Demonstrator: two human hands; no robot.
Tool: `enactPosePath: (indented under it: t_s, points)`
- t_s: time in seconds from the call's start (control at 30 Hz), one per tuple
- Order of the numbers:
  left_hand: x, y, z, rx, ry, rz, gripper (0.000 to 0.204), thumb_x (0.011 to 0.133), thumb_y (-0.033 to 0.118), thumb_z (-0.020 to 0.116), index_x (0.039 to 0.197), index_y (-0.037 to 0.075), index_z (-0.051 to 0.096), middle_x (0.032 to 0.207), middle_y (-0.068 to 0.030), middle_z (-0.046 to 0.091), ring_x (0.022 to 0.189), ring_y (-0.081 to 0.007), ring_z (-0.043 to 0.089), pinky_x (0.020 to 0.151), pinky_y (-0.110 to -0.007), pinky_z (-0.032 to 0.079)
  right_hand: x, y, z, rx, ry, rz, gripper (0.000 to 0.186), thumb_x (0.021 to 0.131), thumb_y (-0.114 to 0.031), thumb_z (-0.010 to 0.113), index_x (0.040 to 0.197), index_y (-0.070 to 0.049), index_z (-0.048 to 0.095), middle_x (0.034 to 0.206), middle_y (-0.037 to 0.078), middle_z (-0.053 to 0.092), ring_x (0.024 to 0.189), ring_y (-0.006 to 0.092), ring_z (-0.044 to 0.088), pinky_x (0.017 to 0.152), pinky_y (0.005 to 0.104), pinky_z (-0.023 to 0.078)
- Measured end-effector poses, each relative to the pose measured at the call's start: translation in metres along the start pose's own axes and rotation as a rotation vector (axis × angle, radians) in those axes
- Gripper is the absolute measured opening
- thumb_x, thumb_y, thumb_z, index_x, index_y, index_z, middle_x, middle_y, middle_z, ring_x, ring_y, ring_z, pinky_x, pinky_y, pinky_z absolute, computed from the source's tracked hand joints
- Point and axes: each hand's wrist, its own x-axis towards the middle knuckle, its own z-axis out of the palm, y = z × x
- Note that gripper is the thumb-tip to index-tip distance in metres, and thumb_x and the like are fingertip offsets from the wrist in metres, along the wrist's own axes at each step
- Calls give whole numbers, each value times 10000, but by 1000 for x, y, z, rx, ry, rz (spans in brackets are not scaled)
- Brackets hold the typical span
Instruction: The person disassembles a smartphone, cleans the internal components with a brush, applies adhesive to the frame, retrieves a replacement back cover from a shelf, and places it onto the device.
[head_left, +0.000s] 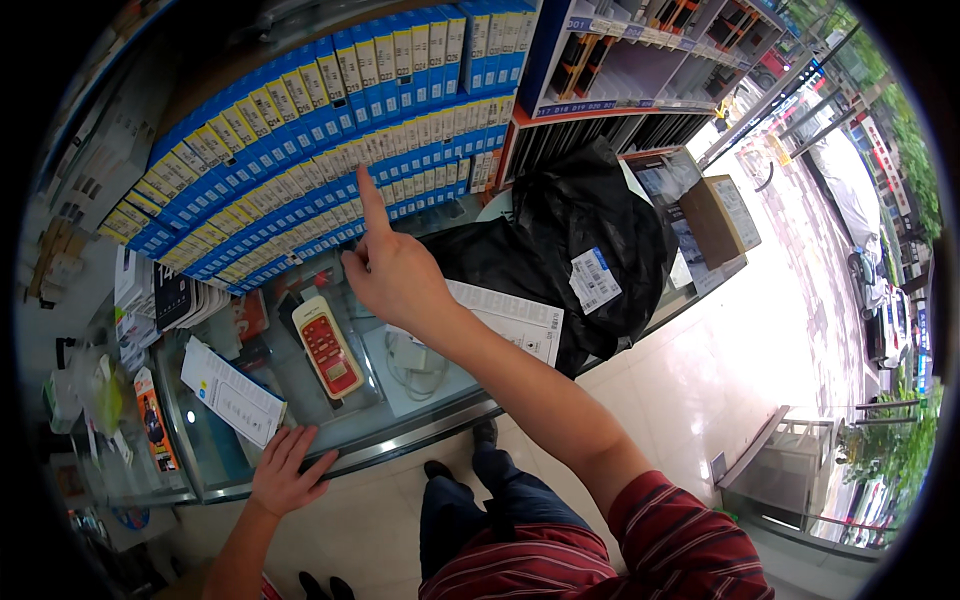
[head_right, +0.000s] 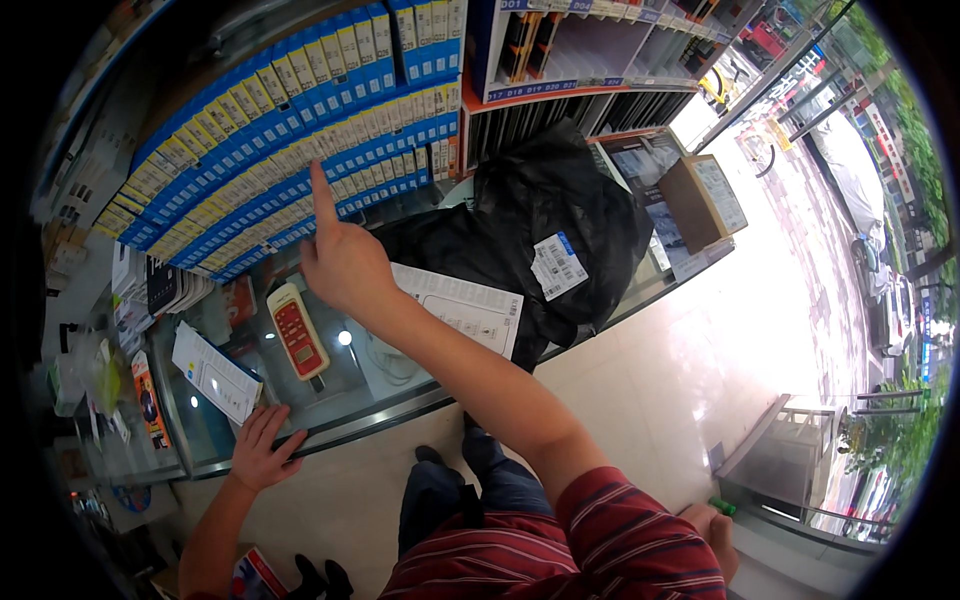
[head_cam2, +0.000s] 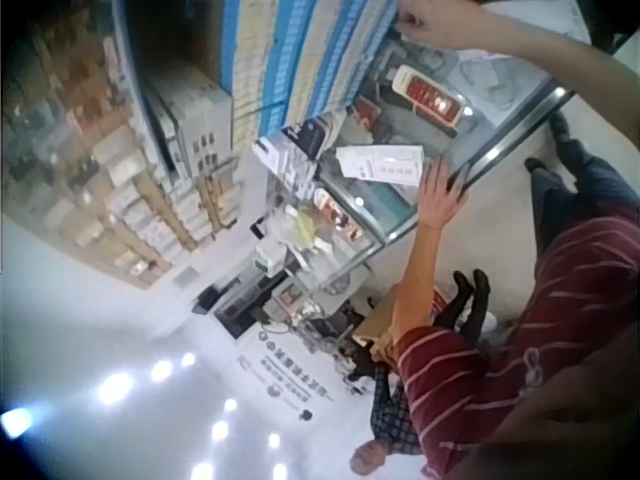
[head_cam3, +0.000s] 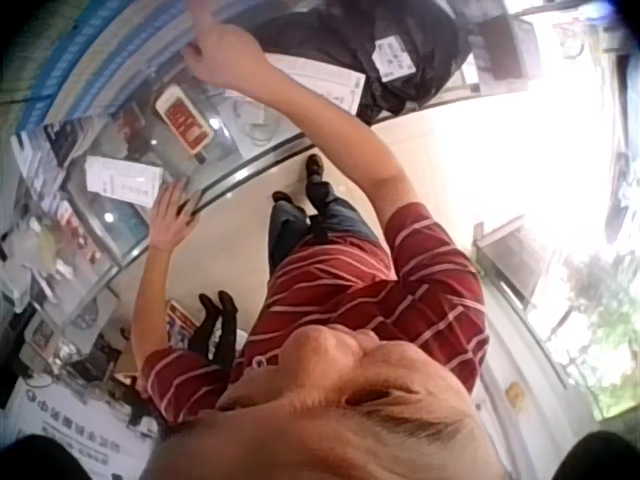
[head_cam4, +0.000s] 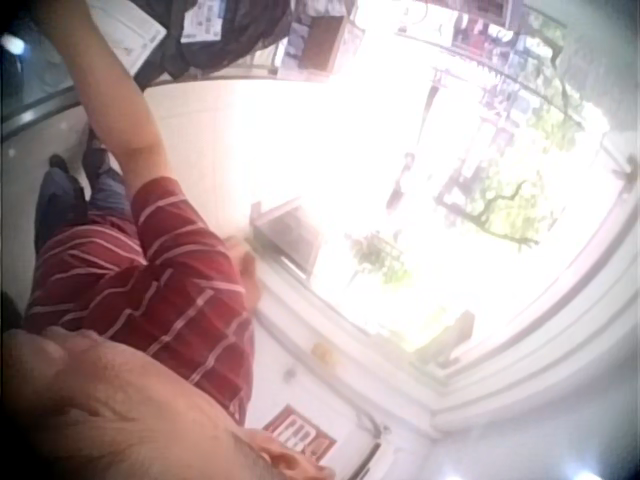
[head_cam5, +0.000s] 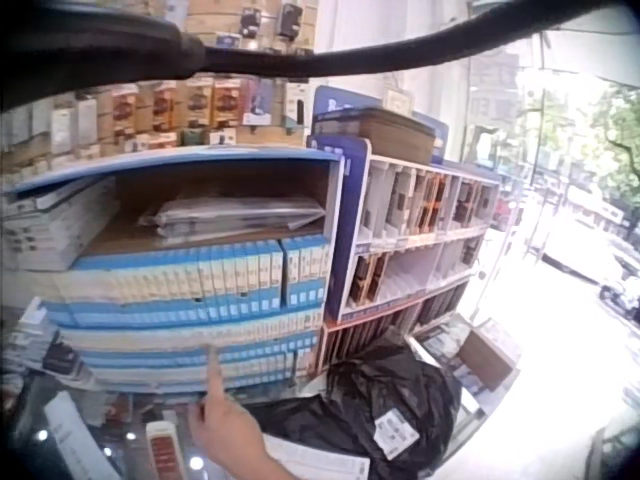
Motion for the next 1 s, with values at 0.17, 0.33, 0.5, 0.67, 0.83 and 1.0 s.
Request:
enactPosePath:
  t_s: [0.17, 0.33, 0.5, 0.67, 0.83, 1.0]
  points:
    - [-1, -1, 1, -5, 1, 14, 611, 693, 292, 823, 1276, 234, 651, 1497, -176, 518, 1324, -373, 545, 1117, -540, 441, 0, -2, 9, -3, 4, -57, 956, 919, -111, 614, 1641, -12, -6, 749, 257, 685, 669, 434, 686, 657, 510, 562]
    - [0, 1, 1, 4, 6, 9, 608, 697, 296, 822, 1277, 240, 649, 1497, -168, 524, 1321, -367, 547, 1123, -529, 439, 1, -9, 14, 1, -27, -52, 949, 917, -105, 613, 1639, -4, 6, 740, 253, 684, 665, 429, 686, 654, 510, 562]
    - [-1, 0, 2, 13, 13, 6, 619, 702, 302, 818, 1295, 248, 646, 1499, -162, 526, 1314, -360, 553, 1124, -522, 440, 3, -14, 22, 9, -47, -65, 951, 913, -102, 613, 1636, 0, 4, 738, 255, 685, 665, 434, 688, 646, 522, 556]
    - [1, 1, -1, 26, 33, 8, 623, 712, 307, 808, 1312, 253, 646, 1485, -157, 542, 1289, -356, 575, 1116, -509, 453, 6, -23, 27, -14, -104, 0, 956, 920, -97, 642, 1645, -22, 25, 793, 181, 713, 726, 380, 707, 706, 457, 549]
    - [3, 3, -5, 47, 6, -10, 645, 730, 329, 799, 1354, 290, 637, 1499, -120, 540, 1309, -312, 564, 1140, -479, 444, 8, -29, 35, -31, -121, -12, 965, 916, -97, 643, 1641, -10, 12, 787, 181, 718, 727, 382, 709, 713, 454, 551]
    - [2, 3, -5, 60, -6, -16, 673, 747, 345, 795, 1394, 309, 614, 1527, -93, 523, 1340, -284, 545, 1163, -467, 431, 9, -31, 43, -27, -106, -35, 977, 920, -103, 637, 1625, 31, -25, 789, 186, 723, 727, 380, 712, 714, 454, 555]
